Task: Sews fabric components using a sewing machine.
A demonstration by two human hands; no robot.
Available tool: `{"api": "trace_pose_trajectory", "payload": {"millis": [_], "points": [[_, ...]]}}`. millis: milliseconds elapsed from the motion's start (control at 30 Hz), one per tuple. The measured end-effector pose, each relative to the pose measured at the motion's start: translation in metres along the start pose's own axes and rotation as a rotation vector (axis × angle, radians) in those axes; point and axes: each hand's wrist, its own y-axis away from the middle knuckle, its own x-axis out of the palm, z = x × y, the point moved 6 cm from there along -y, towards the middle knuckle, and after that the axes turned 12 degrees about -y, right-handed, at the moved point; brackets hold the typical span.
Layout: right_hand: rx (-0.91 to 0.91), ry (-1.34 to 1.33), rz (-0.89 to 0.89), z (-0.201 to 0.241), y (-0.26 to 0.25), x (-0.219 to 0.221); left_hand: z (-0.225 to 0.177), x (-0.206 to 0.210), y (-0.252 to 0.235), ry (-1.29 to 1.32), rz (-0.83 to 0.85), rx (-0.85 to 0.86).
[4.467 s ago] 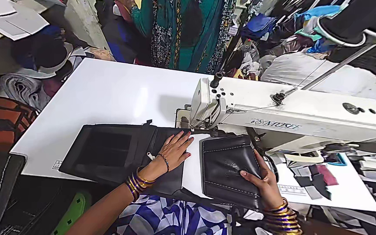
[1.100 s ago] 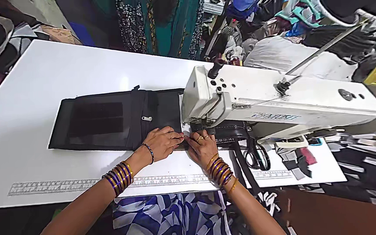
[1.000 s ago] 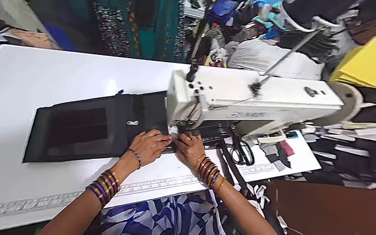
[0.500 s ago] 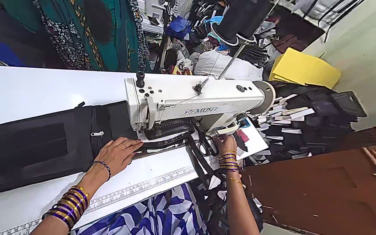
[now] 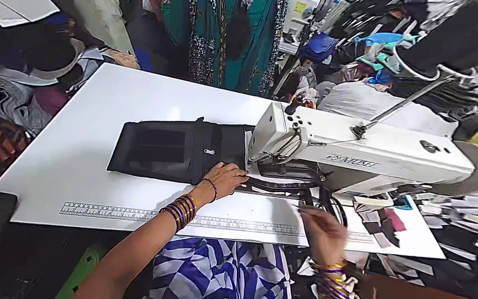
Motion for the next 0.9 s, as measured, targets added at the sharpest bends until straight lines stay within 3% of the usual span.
{"api": "trace_pose_trajectory", "payload": {"millis": [67,167,367,700,800,900], "points": [[-0.147,0.145,0.185,-0.006,0.002,0.06,0.001,0.0,0.001,0.023,-0.035,0.01],[-0.23,0.476,0.23,-0.018,-0.005,0.111,0.002,-0.002,0.003,0.059,-0.119,0.03],[0.036,0.775,0.208,-0.021,-0.01,0.127,0.004,-0.003,0.002,0.039,-0.124,0.05],[-0.025,0.77,0.245,-0.023,-0.006,0.122,0.007,0.002,0.001,0.054,-0.027,0.028],[-0.167,0.677,0.154,-0.016,-0.008,0.085,0.009,0.004,0.0,0.053,-0.078,0.017],[-0.194,0.744,0.042,-0.004,-0.031,0.007,0.014,0.004,-0.003,0.04,-0.129,0.023]]}}
